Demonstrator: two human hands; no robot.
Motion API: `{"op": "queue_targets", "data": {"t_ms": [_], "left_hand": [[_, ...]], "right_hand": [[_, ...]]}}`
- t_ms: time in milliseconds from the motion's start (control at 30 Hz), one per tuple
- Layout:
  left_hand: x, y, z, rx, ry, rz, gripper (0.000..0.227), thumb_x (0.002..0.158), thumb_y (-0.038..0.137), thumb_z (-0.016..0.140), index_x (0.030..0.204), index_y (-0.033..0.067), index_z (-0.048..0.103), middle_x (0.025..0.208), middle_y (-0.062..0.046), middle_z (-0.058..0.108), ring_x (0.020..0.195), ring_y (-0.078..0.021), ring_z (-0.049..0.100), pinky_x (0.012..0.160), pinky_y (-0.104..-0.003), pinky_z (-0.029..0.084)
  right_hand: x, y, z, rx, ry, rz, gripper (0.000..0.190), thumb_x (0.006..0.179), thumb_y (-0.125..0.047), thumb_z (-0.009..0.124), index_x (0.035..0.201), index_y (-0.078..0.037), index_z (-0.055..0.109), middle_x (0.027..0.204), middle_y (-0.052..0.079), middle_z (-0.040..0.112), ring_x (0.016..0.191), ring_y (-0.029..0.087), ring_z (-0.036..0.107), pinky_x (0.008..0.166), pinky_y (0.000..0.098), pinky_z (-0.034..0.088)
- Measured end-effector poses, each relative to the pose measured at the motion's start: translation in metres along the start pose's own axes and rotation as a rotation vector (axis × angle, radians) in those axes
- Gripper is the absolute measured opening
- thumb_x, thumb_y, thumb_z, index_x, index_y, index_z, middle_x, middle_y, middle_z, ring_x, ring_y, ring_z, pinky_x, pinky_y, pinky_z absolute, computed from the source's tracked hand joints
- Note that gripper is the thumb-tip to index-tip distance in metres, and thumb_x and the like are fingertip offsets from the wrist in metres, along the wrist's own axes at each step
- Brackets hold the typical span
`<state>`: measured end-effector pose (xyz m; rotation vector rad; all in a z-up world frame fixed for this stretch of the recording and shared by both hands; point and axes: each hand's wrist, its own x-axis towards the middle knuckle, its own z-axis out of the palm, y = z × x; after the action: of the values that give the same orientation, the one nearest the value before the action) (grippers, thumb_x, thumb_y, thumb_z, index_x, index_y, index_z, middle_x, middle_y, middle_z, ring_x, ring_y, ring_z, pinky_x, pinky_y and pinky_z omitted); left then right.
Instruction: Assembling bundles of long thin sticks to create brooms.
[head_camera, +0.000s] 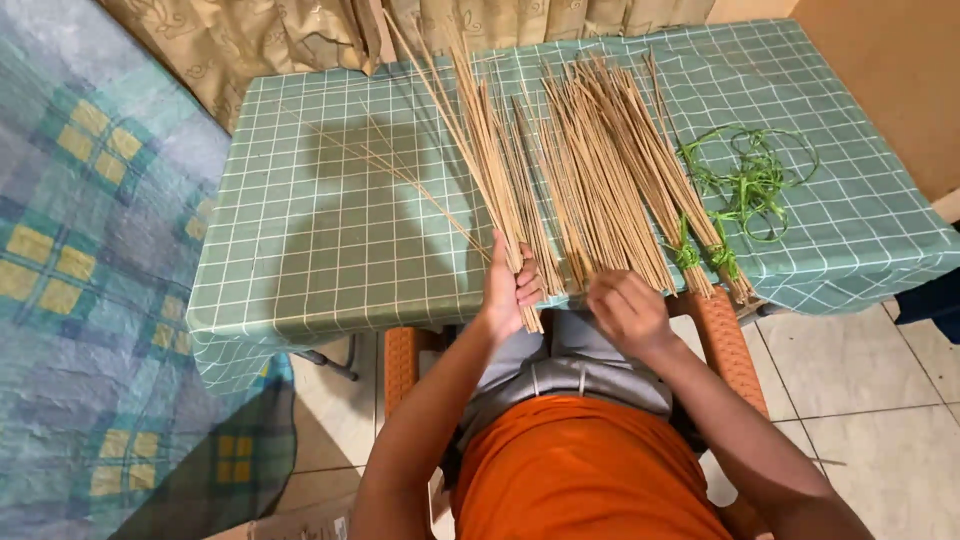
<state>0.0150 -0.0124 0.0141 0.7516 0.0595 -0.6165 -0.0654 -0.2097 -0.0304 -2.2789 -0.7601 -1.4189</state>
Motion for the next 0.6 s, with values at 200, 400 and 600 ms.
{"op": "queue_targets", "data": {"t_ms": [200,400,600], "left_hand": [[-0.014,0.002,0.011,0.119,0.037,0.042,0.044,0.102,0.060,0.052,0.102,0.0167,0.051,0.055,0.011,0.023,0.036,-0.0008,0.024,0.028,-0.015,0.024],[-0.030,0.007,0.032,0.231,0.049,0.051,0.046,0.099,0.052,0.064,0.109,0.0069,0.060,0.052,0.011,0.023,0.034,-0.0010,0.025,0.029,-0.016,0.027],[-0.012,-0.004,0.011,0.328,0.094,0.051,0.042,0.103,0.050,0.058,0.083,0.0128,0.057,0.057,0.006,0.042,0.041,-0.0036,0.038,0.035,-0.018,0.035]], "right_hand": [[-0.019,-0.006,-0.002,-0.092,0.166,-0.118,0.001,0.085,-0.004,0.082,0.084,-0.003,0.081,0.092,0.015,0.078,0.077,0.029,0.076,0.068,0.0363,0.061],[-0.036,-0.041,0.024,0.072,0.187,-0.232,0.005,0.086,-0.001,0.078,0.082,-0.002,0.079,0.091,0.018,0.079,0.075,0.033,0.076,0.062,0.0373,0.059],[0.038,-0.085,-0.006,0.299,0.037,-0.168,0.009,0.089,0.001,0.072,0.081,0.002,0.072,0.086,0.019,0.072,0.066,0.036,0.071,0.057,0.0399,0.060]]}}
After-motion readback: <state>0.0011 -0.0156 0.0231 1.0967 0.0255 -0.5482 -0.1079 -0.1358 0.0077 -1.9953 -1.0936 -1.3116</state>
